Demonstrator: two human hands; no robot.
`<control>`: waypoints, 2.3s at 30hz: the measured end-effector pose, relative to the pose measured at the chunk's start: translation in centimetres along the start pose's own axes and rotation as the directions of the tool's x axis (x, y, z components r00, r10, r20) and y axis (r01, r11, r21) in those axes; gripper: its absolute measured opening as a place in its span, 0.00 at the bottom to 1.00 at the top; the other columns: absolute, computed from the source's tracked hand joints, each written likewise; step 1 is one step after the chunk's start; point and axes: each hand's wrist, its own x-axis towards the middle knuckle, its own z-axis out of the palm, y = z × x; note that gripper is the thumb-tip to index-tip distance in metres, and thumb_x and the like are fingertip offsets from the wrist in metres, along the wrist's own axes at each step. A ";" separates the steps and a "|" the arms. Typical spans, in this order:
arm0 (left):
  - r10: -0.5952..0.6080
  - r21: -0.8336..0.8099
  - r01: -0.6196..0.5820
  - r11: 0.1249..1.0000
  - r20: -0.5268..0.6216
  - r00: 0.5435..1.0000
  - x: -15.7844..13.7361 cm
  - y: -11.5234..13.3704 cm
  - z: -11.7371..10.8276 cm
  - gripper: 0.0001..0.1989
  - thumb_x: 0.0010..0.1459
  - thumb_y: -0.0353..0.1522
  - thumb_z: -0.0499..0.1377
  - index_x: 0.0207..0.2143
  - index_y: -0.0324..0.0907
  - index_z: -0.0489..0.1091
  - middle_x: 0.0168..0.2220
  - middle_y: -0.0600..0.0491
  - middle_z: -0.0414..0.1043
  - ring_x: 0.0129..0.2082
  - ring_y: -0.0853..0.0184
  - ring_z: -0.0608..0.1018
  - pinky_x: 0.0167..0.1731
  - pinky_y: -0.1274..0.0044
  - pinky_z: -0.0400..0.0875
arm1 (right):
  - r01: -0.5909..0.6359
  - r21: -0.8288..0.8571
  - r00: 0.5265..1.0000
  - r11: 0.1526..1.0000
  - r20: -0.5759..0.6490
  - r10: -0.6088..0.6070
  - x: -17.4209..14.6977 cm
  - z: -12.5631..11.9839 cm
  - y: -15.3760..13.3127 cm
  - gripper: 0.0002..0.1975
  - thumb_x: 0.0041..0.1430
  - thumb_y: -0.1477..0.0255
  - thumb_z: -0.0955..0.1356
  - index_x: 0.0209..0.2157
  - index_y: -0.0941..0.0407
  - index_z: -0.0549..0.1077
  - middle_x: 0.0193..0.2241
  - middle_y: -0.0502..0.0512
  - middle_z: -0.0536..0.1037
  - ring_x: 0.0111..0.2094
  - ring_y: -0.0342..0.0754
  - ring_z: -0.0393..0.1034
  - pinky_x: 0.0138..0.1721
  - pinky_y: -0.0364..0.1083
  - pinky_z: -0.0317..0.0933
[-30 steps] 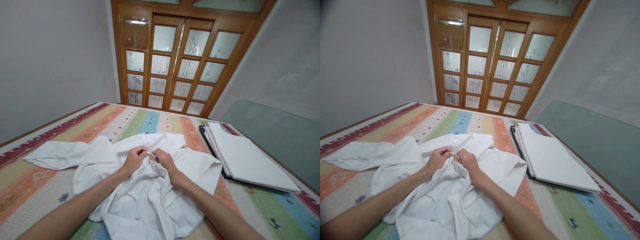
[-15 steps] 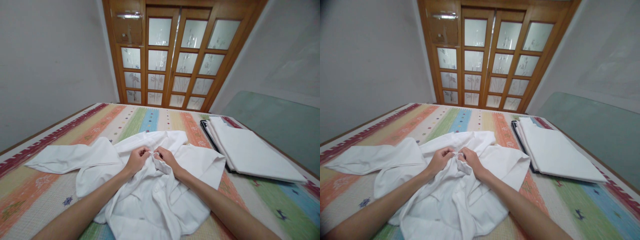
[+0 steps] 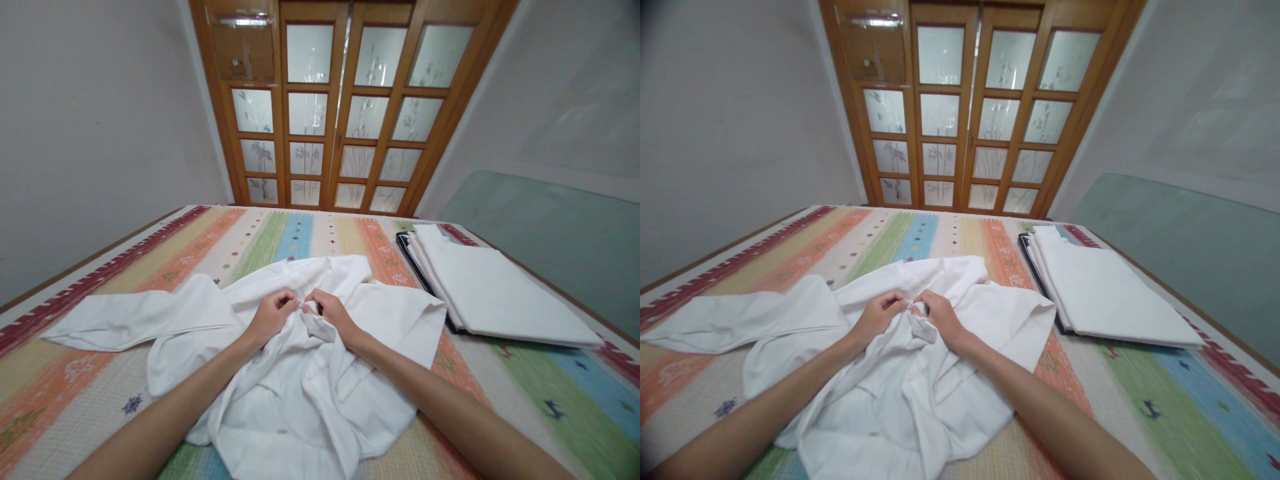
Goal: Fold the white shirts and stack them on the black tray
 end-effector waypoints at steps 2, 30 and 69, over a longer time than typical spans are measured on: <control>-0.002 0.017 0.002 1.000 0.003 1.000 0.0 0.1 0.0 0.10 0.48 0.39 0.57 0.25 0.41 0.71 0.25 0.55 0.73 0.29 0.67 0.72 0.31 0.77 0.66 | -0.007 -0.021 1.000 1.000 0.007 0.007 0.0 0.0 0.1 0.05 0.57 0.72 0.64 0.29 0.57 0.70 0.26 0.48 0.70 0.26 0.42 0.60 0.30 0.41 0.54; 0.090 -0.096 -0.088 0.992 0.016 0.996 -0.4 0.4 0.1 0.09 0.48 0.36 0.62 0.29 0.40 0.70 0.29 0.54 0.73 0.31 0.68 0.74 0.36 0.76 0.68 | -0.061 0.027 0.998 0.998 0.023 0.060 0.0 0.1 0.0 0.10 0.57 0.65 0.66 0.30 0.57 0.73 0.25 0.49 0.73 0.27 0.44 0.65 0.31 0.42 0.57; -0.037 -0.105 0.040 0.994 0.033 0.999 0.1 -0.6 0.1 0.11 0.47 0.39 0.63 0.24 0.40 0.68 0.23 0.55 0.72 0.25 0.69 0.74 0.27 0.78 0.66 | 0.145 0.039 0.988 0.989 -0.067 -0.142 -0.2 0.3 0.2 0.05 0.53 0.71 0.66 0.25 0.56 0.71 0.23 0.50 0.73 0.24 0.43 0.64 0.28 0.41 0.57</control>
